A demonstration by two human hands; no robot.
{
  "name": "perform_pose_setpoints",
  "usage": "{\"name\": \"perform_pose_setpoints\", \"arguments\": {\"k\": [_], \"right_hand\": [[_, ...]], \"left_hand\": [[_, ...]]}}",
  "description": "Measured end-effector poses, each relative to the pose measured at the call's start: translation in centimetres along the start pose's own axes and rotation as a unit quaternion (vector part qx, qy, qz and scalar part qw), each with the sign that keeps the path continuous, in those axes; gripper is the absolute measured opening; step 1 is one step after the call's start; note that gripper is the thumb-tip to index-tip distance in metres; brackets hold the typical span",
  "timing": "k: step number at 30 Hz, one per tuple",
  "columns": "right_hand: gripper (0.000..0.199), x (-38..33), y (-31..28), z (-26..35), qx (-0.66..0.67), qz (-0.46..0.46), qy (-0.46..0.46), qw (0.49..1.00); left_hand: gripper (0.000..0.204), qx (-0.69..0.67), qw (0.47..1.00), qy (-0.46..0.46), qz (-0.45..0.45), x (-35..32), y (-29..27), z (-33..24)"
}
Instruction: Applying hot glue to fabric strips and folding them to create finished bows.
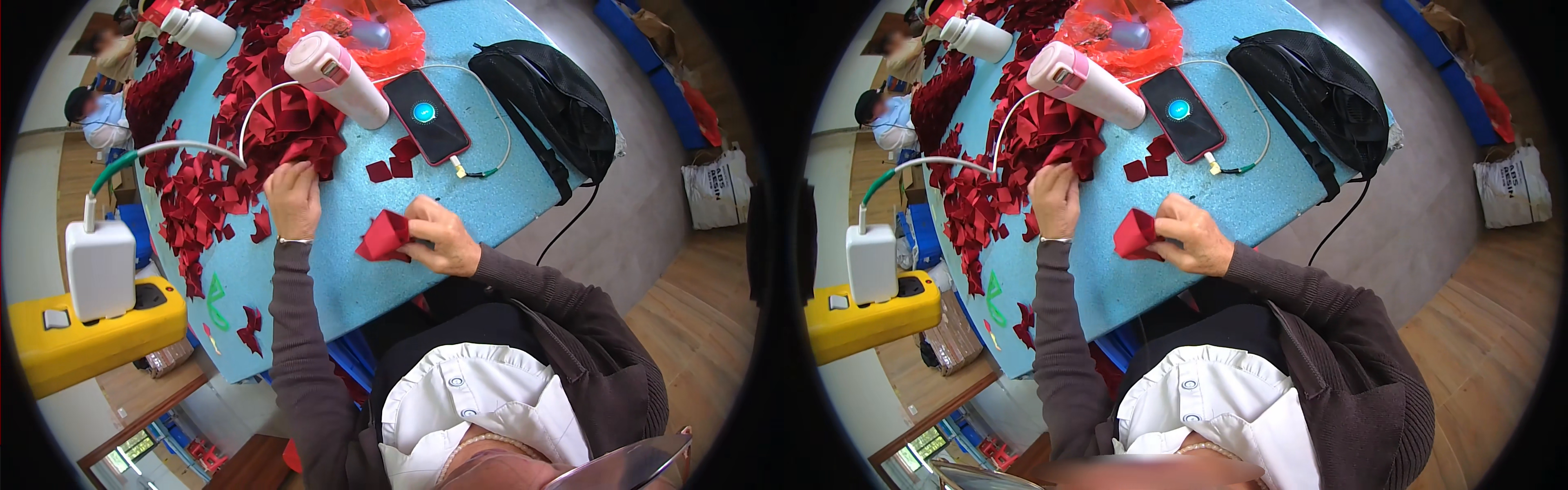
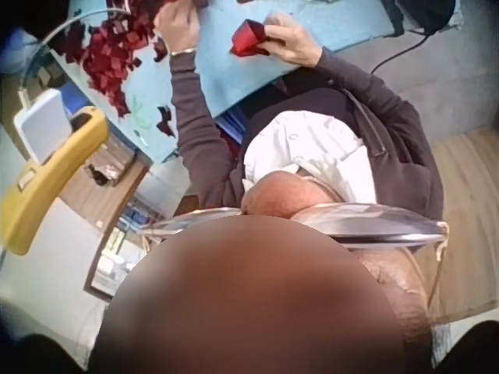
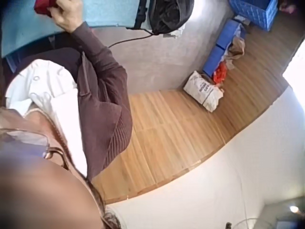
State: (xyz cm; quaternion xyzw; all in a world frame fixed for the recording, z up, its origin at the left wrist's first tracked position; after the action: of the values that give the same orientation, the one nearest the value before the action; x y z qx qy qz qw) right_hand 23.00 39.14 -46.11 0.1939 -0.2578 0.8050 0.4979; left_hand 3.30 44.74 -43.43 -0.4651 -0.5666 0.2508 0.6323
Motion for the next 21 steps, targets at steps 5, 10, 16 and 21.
{"name": "perform_pose_setpoints", "arguments": {"k": [5, 10, 16, 21], "right_hand": [[0.026, 2.2, 1.5, 6.0, -0.021, -0.059, -0.071, 0.995], [0.018, 0.8, 7.4, 17.3, -0.046, 0.059, -0.064, 0.995], [0.016, -2.2, 9.9, 27.9, -0.063, 0.045, -0.014, 0.997], [0.015, -5.0, 14.0, 33.7, 0.000, 0.051, 0.070, 0.996]], "left_hand": [[0.019, -0.168, 0.976, -0.132, -0.042, -2.9, -8.9, 0.6], [0.035, -0.458, 0.857, -0.198, 0.131, -11.5, -17.3, -7.6], [0.020, -0.386, 0.889, -0.247, 0.008, -19.3, -28.6, -11.6], [0.014, -0.428, 0.841, -0.327, -0.042, -26.9, -35.1, -10.5]]}}
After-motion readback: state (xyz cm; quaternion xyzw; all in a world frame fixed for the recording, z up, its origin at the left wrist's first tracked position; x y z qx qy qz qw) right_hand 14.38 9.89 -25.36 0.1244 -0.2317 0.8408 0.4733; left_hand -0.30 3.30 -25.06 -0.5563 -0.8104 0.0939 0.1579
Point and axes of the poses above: each hand's wrist, its own x-axis towards the middle knuckle, its own y-axis out of the palm, z = x × y, the point moved 10 cm from there along x, towards the middle knuckle, and after that the axes turned 6 degrees about -y, right-handed, at the moved point
